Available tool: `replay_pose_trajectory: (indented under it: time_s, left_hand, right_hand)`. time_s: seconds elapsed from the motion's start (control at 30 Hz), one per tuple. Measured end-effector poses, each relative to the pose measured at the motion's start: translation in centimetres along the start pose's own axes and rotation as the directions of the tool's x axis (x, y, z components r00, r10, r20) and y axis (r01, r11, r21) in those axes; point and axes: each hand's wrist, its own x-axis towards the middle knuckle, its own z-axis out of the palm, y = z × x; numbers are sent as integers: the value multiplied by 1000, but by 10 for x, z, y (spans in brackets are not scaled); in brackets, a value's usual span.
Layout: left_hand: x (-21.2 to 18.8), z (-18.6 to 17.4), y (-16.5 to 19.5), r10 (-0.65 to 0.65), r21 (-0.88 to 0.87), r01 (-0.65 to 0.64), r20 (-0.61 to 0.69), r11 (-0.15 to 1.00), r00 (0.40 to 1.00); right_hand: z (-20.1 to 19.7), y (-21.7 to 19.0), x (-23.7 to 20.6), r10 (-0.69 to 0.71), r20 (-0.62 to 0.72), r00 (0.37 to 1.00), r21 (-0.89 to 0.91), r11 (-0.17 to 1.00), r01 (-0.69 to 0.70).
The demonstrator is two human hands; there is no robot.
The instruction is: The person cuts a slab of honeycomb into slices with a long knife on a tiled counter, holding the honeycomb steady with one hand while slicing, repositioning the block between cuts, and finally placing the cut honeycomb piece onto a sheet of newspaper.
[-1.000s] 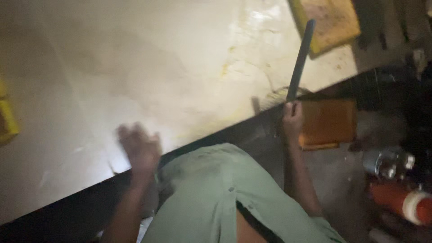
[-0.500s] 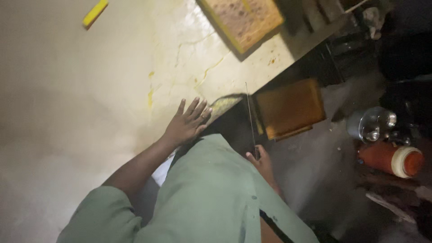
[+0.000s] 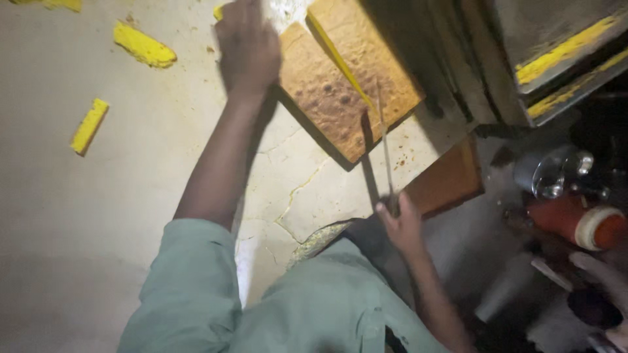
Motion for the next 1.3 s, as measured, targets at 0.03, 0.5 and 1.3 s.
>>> replay_pose_trajectory:
  time_s: [0.03, 0.5, 1.3]
  left_hand:
    - [3, 6, 11, 5, -26, -2, 114, 1000, 994]
    - [-352, -103, -45, -476, -57, 475, -23, 878, 879]
    - [-551, -176, -38, -151, 132, 132, 152, 983, 977]
  right_hand:
    - [-3, -13, 17, -136, -51, 989, 20, 990, 137]
    - [58, -84, -1, -510, 302, 805, 244, 858, 452]
    - [159, -22, -277, -509, 549, 663, -62, 766, 640]
